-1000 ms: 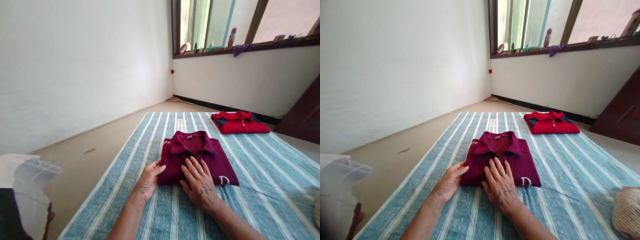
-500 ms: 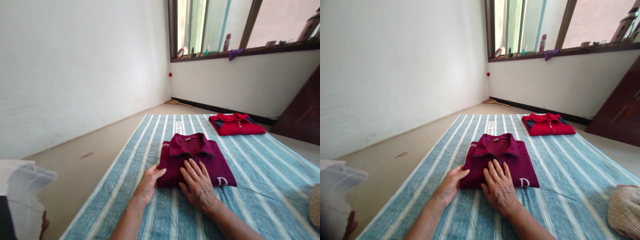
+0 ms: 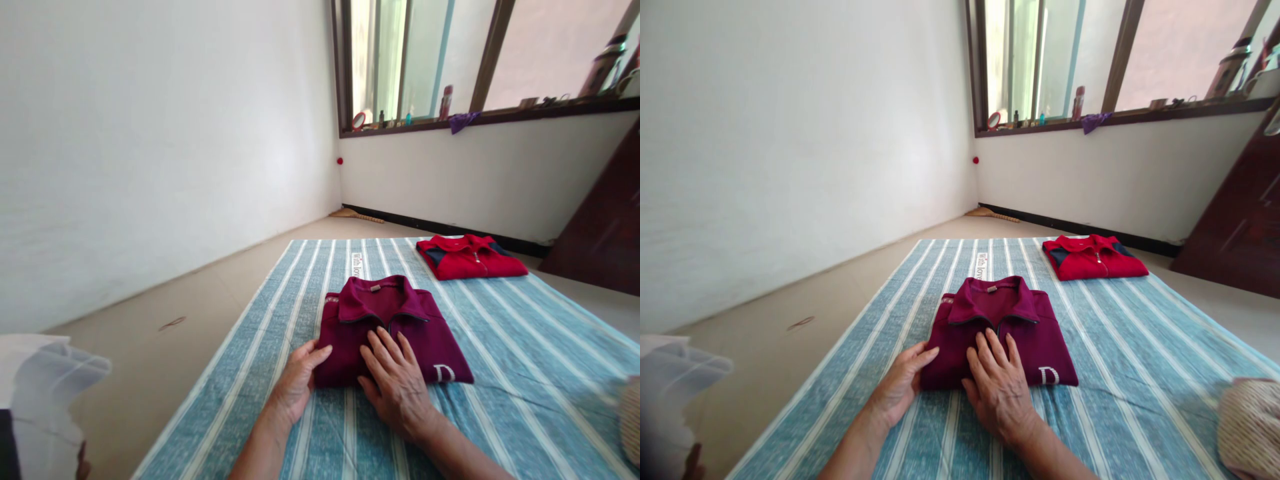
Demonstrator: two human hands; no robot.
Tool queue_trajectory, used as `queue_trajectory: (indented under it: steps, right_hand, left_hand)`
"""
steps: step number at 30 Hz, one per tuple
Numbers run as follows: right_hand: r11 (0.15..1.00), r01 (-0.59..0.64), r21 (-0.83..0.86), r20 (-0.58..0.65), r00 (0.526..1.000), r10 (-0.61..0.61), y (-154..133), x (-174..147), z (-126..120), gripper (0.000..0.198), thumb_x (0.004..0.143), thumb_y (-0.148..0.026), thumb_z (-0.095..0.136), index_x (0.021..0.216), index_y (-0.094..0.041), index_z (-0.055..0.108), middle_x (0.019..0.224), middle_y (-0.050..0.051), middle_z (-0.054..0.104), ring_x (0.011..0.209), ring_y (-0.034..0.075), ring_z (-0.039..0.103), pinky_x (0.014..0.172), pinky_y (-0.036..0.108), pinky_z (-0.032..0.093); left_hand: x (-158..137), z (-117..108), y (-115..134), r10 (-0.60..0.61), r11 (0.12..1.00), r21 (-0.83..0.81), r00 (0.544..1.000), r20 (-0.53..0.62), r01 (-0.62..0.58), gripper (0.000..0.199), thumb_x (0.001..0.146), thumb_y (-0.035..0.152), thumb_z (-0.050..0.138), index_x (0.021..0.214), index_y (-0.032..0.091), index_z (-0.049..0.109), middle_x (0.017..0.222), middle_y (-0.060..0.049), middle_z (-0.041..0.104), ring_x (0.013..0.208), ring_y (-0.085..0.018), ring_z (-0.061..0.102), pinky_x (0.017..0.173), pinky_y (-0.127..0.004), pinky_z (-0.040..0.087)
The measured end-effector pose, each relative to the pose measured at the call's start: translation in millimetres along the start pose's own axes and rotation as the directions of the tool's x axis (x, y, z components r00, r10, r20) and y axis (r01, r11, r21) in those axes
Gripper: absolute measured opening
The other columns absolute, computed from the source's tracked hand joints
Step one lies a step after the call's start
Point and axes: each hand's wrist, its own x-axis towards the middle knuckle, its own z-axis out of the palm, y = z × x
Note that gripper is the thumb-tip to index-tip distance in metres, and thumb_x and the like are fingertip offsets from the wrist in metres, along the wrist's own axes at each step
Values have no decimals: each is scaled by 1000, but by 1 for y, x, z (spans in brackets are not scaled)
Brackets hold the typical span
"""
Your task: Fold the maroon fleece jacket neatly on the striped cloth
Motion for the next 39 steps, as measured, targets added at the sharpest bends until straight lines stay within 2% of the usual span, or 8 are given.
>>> queue_trajectory:
  steps: [7, 39]
  right_hand:
    - [1000, 2, -1, -19, 1000, -2, -1, 0, 1, 32, 88, -30, 55, 118, -19, 59, 129, 9, 57, 127, 28, 42, 107, 50, 26]
    - [1000, -2, -1, -30, 1000, 2, -1, 1, 1, 31, 88, -30, 54, 117, -20, 60, 128, 8, 58, 126, 28, 44, 105, 49, 27]
  left_hand:
    - [2, -3, -2, -12, 1000, -28, 1000, -7, 12, 42, 72, 18, 73, 111, 10, 64, 102, -13, 72, 90, -26, 69, 81, -34, 53]
    - [4, -7, -3, -17, 1000, -14, 1000, -19, 17, 39, 70, 23, 75, 106, 12, 65, 100, -13, 73, 89, -26, 69, 82, -35, 53]
